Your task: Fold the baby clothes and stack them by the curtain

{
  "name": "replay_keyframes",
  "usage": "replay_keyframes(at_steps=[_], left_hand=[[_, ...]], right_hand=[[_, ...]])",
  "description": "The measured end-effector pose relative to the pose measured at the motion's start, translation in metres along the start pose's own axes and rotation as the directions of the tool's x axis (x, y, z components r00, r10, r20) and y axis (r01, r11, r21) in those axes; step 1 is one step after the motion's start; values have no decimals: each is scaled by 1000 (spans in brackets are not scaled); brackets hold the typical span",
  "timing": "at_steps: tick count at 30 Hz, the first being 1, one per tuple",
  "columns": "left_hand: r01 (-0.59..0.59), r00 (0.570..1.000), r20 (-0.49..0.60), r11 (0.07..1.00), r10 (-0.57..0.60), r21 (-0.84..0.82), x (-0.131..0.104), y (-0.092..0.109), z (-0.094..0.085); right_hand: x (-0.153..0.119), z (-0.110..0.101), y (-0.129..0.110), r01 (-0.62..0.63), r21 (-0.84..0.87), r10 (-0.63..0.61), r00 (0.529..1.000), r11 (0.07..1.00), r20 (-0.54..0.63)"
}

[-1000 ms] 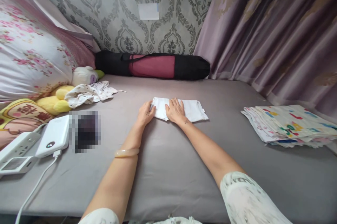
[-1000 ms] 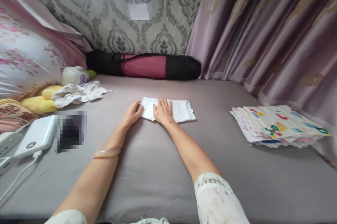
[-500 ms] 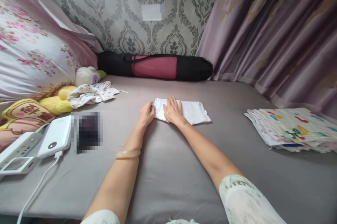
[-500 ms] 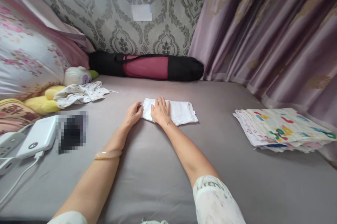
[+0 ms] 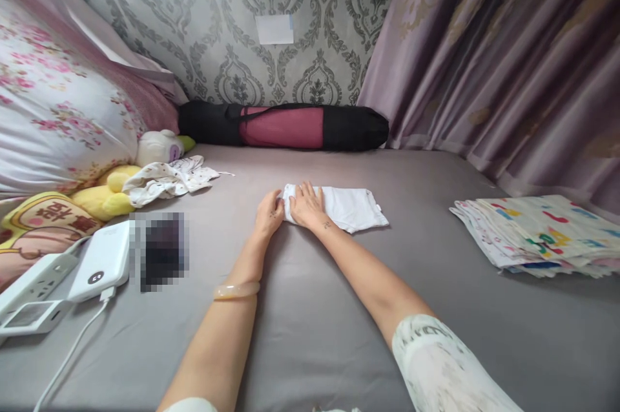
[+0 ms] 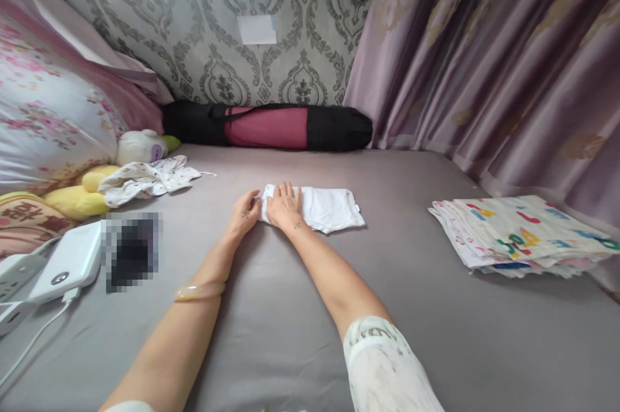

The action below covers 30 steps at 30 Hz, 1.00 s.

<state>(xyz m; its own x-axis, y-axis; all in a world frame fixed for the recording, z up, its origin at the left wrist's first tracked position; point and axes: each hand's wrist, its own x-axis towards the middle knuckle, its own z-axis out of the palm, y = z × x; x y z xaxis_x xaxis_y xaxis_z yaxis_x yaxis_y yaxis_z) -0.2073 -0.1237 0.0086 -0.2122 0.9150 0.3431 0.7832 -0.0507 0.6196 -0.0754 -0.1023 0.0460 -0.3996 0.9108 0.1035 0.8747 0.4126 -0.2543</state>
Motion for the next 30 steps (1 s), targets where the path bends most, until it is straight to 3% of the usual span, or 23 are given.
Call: replay_keyframes(at_steps=[6, 14, 18, 21, 25, 28, 30], left_hand=[[33, 999, 7, 999, -32, -17, 1, -2, -2], [16, 1000, 6, 1000, -16, 0, 1, -5, 1], [20, 1000, 11, 997, -21, 77, 2, -5, 0], [47, 999, 3, 986, -48, 158, 2, -4, -3], [101, 993, 29, 961, -112, 256, 2, 1, -8], [160, 979, 77, 943, -190, 291, 2, 7, -12], [211, 962, 103, 930, -252, 299, 4, 12, -14]], right_hand=[[6, 12, -10, 90, 36, -92, 994, 995, 61], [2, 13, -7, 107, 84, -107, 994, 991, 3], [3, 6, 4, 169, 220, -154, 984, 961, -85], [2, -6, 29, 190, 285, -135, 970, 939, -201], [-9, -31, 87, -7, 290, 89, 959, 957, -268], [-24, -52, 138, -287, 220, 327, 929, 932, -172], [-37, -63, 167, -455, 146, 468, 880, 879, -76]])
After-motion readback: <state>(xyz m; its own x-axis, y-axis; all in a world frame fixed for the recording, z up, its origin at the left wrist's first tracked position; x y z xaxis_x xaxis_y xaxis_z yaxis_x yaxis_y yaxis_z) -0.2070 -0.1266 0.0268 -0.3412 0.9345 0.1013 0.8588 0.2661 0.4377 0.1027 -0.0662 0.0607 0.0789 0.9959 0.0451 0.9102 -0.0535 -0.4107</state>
